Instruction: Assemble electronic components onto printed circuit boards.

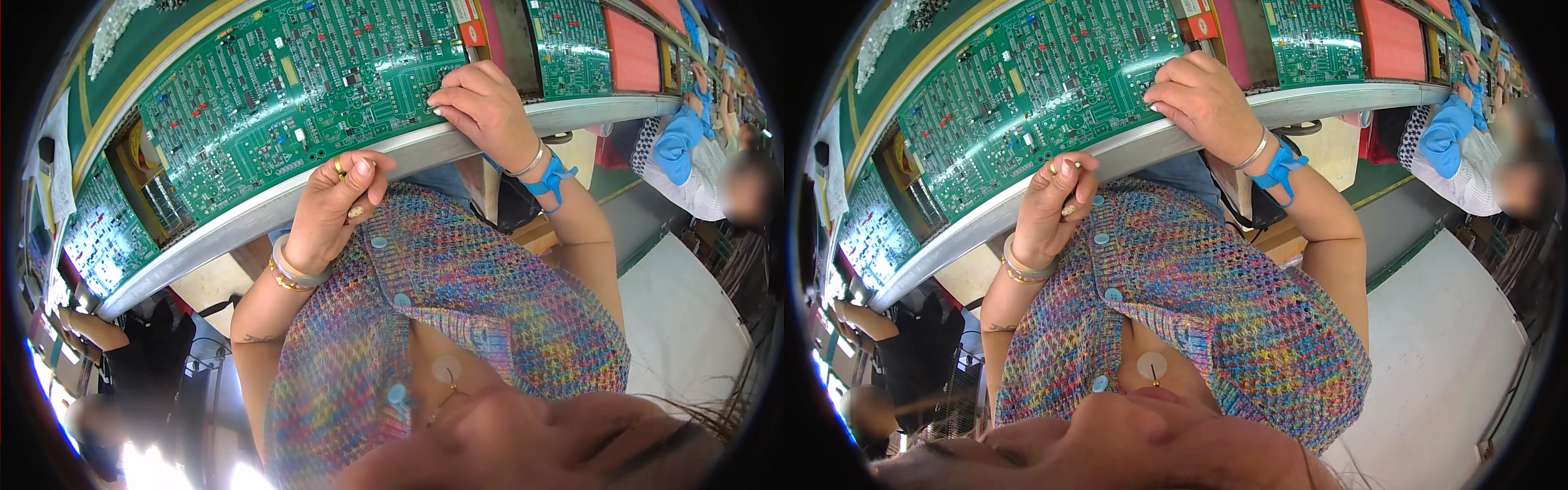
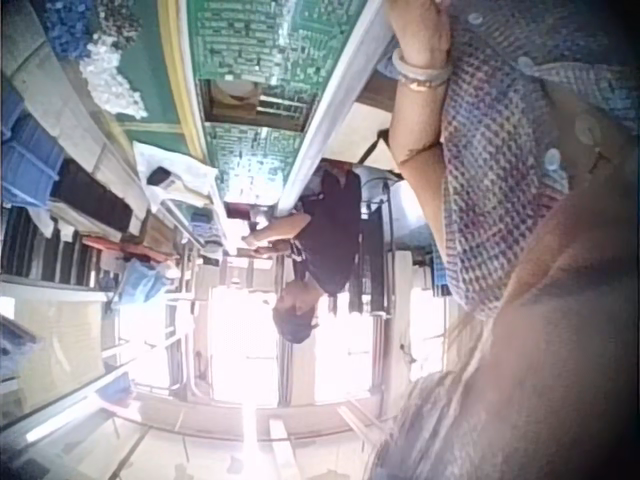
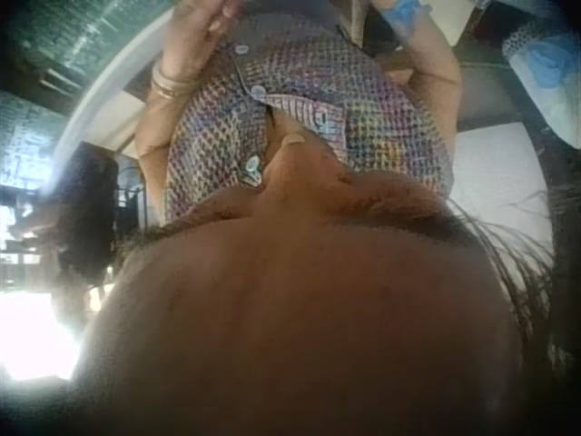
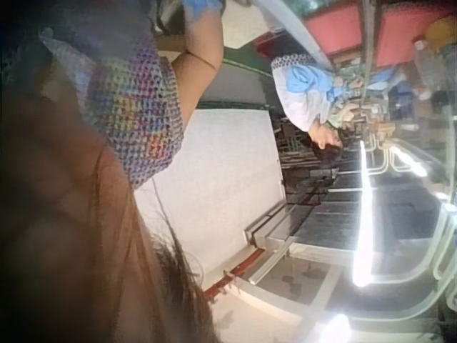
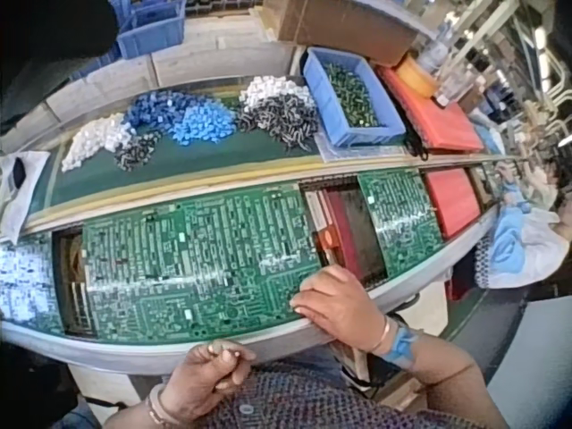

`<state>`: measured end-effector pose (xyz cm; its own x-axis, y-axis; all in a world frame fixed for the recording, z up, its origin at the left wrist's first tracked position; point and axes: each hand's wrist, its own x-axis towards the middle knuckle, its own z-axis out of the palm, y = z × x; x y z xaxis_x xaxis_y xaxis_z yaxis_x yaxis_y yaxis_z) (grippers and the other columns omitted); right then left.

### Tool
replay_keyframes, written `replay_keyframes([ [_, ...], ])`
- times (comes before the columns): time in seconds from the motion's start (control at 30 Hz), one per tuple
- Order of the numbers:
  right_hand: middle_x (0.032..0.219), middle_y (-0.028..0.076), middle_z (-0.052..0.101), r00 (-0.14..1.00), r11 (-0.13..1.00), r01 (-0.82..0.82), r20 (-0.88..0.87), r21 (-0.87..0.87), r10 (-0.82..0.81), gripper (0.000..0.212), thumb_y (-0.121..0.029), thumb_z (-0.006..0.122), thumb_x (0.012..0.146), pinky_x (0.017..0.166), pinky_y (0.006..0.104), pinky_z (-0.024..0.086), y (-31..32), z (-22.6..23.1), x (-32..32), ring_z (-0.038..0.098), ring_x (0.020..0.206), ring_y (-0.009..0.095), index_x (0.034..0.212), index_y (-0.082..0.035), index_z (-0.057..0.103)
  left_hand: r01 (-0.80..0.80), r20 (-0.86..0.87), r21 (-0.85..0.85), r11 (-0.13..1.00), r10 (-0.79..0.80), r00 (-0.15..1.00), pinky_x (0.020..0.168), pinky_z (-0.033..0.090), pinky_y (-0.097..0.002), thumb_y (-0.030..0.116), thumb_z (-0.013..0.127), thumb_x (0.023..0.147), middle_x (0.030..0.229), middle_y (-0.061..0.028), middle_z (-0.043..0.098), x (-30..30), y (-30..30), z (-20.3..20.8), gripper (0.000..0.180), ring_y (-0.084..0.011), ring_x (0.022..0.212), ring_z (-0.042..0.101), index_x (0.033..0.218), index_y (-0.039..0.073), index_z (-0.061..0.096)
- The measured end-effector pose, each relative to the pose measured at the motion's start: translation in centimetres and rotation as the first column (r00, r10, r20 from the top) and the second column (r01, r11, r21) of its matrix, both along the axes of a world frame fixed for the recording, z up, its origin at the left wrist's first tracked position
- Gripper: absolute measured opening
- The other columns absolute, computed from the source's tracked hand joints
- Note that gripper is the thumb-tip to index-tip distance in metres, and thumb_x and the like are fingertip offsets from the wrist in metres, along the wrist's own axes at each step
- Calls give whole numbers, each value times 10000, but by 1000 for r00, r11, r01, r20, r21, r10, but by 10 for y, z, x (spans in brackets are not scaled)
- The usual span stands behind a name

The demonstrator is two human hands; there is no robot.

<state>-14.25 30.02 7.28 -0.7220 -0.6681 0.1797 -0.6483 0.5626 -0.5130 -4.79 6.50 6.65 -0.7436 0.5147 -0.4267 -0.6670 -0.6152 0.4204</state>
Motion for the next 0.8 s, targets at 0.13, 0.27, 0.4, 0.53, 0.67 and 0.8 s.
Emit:
replay_keyframes([
  [0.13,871,27,576,1000,1000,-19,-19,2,19,144,-79,699,699,735,350,449,0,1,0,531,845,244,832,-78,645,24,23,-62,998,-23,999,479,247,-172,167,559,941,801,6,583,-2,0,4,246,-17,556,321,1125,18,628],
  [0.27,870,27,568,996,997,-71,-53,30,72,159,-80,676,700,723,336,451,1,2,-3,530,839,235,853,-77,630,19,45,-132,991,-13,999,495,257,-168,118,579,921,843,10,598,-6,5,10,293,-12,578,329,1197,20,603],
  [0.4,868,23,560,980,988,-131,-141,85,142,175,-93,646,710,717,329,451,0,5,-3,529,838,219,882,-77,621,25,31,-130,991,-22,999,499,266,-171,95,596,908,872,-6,624,-6,4,7,279,-6,588,346,1176,17,610],
  [0.53,865,13,559,942,969,-178,-254,171,218,197,-115,640,706,707,325,449,-3,8,-2,532,829,204,899,-80,620,8,38,-104,995,-4,999,499,270,-171,91,615,896,874,-17,640,-5,3,4,228,-1,586,365,1114,22,632],
  [0.67,858,9,589,986,996,-88,-142,-8,86,225,-134,691,696,692,331,447,-8,18,2,550,808,209,915,-98,656,-63,-54,-241,968,52,997,553,367,-166,61,683,842,846,0,643,-7,7,5,150,-9,645,466,986,28,658],
  [0.8,847,8,607,988,966,-119,72,-227,139,208,-171,724,717,690,329,445,-36,40,11,560,788,217,910,-116,669,-169,-190,-375,911,103,976,635,448,-177,29,719,802,832,20,636,-4,5,-1,133,-30,724,532,923,25,664],
])
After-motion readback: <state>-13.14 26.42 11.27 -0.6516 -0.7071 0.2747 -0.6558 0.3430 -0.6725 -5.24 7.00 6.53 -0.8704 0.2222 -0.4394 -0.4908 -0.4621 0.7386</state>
